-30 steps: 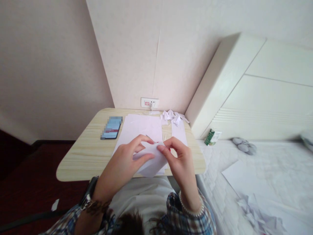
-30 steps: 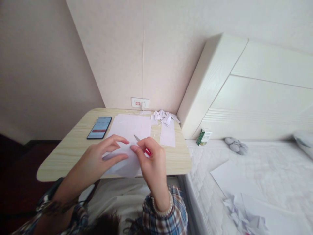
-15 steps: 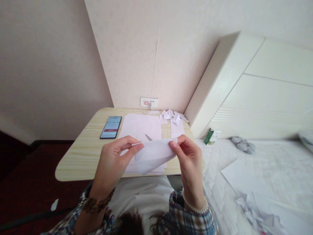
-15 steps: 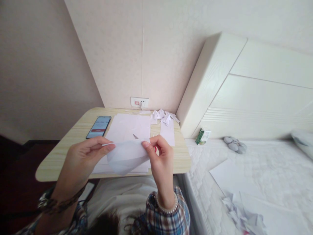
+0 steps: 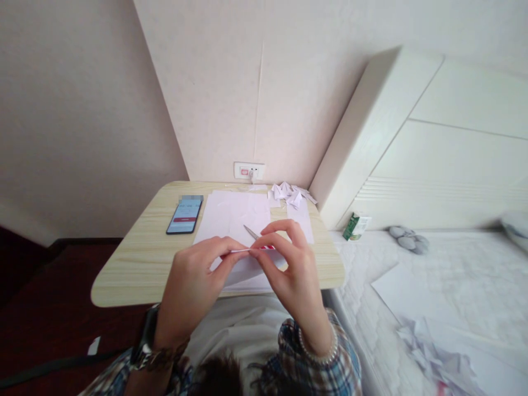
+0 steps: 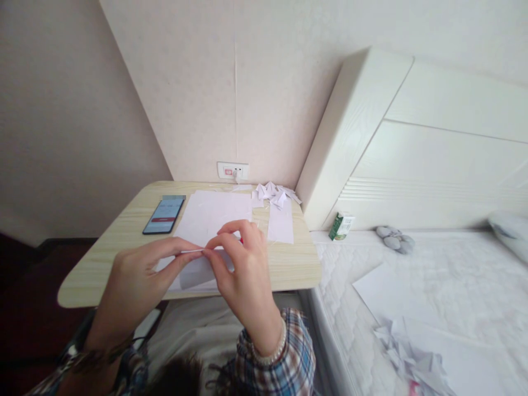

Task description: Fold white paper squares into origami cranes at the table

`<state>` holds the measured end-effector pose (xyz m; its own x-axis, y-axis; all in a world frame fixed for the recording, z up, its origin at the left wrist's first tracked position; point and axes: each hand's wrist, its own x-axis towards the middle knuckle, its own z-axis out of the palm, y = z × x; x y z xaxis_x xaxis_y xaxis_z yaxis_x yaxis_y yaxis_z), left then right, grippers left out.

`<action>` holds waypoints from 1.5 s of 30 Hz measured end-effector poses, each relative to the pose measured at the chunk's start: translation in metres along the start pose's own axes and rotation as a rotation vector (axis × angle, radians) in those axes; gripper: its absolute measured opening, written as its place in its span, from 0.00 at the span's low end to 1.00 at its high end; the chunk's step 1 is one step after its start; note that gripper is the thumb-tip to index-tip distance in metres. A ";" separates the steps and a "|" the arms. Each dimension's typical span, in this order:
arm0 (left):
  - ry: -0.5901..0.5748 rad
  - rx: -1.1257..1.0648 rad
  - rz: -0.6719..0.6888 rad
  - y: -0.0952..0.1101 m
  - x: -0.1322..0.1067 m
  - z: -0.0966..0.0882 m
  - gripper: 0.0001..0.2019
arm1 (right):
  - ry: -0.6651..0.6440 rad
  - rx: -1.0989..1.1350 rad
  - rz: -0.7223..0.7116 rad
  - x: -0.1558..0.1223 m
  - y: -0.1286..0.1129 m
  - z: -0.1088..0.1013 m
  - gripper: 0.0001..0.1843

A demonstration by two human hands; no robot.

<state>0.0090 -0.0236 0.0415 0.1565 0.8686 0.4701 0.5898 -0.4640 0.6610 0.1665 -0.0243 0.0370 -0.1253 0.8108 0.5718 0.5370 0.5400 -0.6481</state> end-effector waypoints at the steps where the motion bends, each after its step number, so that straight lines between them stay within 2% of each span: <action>1: 0.007 0.013 0.002 -0.001 -0.001 -0.002 0.07 | -0.004 0.015 0.006 0.000 0.002 -0.002 0.03; 4: 0.086 0.058 -0.069 -0.006 -0.002 -0.014 0.07 | 0.058 0.002 0.039 0.001 0.016 -0.018 0.05; 8: 0.244 0.059 -0.266 -0.013 0.000 -0.032 0.07 | 0.285 -0.079 0.138 -0.001 0.039 -0.040 0.06; 10: 0.196 0.003 -0.287 -0.015 0.002 -0.033 0.07 | 0.345 0.020 0.154 -0.001 0.042 -0.041 0.04; 11: 0.174 -0.027 -0.275 -0.016 0.004 -0.031 0.08 | 0.331 0.113 0.152 -0.001 0.041 -0.037 0.03; 14: 0.076 -0.117 -0.244 -0.021 0.008 -0.019 0.08 | 0.087 0.333 0.245 0.000 0.032 -0.021 0.06; 15: 0.058 -0.141 -0.245 -0.023 0.010 -0.014 0.08 | 0.046 0.352 0.298 0.001 0.030 -0.016 0.04; 19: -0.041 -0.195 -0.225 -0.029 0.016 -0.002 0.08 | 0.080 0.314 0.372 0.004 0.027 -0.006 0.07; 25: -0.059 -0.200 -0.089 -0.017 0.020 0.010 0.06 | 0.023 0.225 0.319 0.003 0.024 -0.006 0.07; 28: -0.061 -0.195 -0.064 -0.019 0.019 0.007 0.06 | -0.019 0.217 0.290 0.002 0.023 -0.008 0.07; 31: -0.037 -0.168 -0.119 -0.036 0.016 -0.006 0.06 | 0.001 0.234 0.303 0.000 0.030 -0.019 0.08; 34: 0.109 -0.153 -0.247 -0.048 0.015 -0.016 0.04 | 0.133 0.292 0.352 -0.003 0.040 -0.034 0.09; 35: 0.117 -0.201 -0.291 -0.048 0.015 -0.017 0.05 | 0.162 0.330 0.374 -0.003 0.041 -0.037 0.09; 37: 0.086 -0.336 -0.343 -0.042 0.016 -0.011 0.07 | 0.178 0.401 0.415 -0.004 0.042 -0.038 0.10; 40: -0.075 -0.540 -0.293 -0.024 0.017 0.005 0.12 | 0.164 0.492 0.450 -0.002 0.037 -0.030 0.11; 42: -0.177 -0.570 -0.345 -0.017 0.016 0.014 0.09 | 0.173 0.525 0.468 -0.001 0.034 -0.025 0.11; 45: -0.154 -0.554 -0.408 -0.014 0.014 0.017 0.10 | 0.117 0.560 0.468 0.000 0.033 -0.021 0.09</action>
<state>0.0165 -0.0016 0.0289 0.1431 0.9879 0.0598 0.1411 -0.0801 0.9868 0.2017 -0.0110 0.0260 0.1191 0.9722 0.2018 0.0020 0.2030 -0.9792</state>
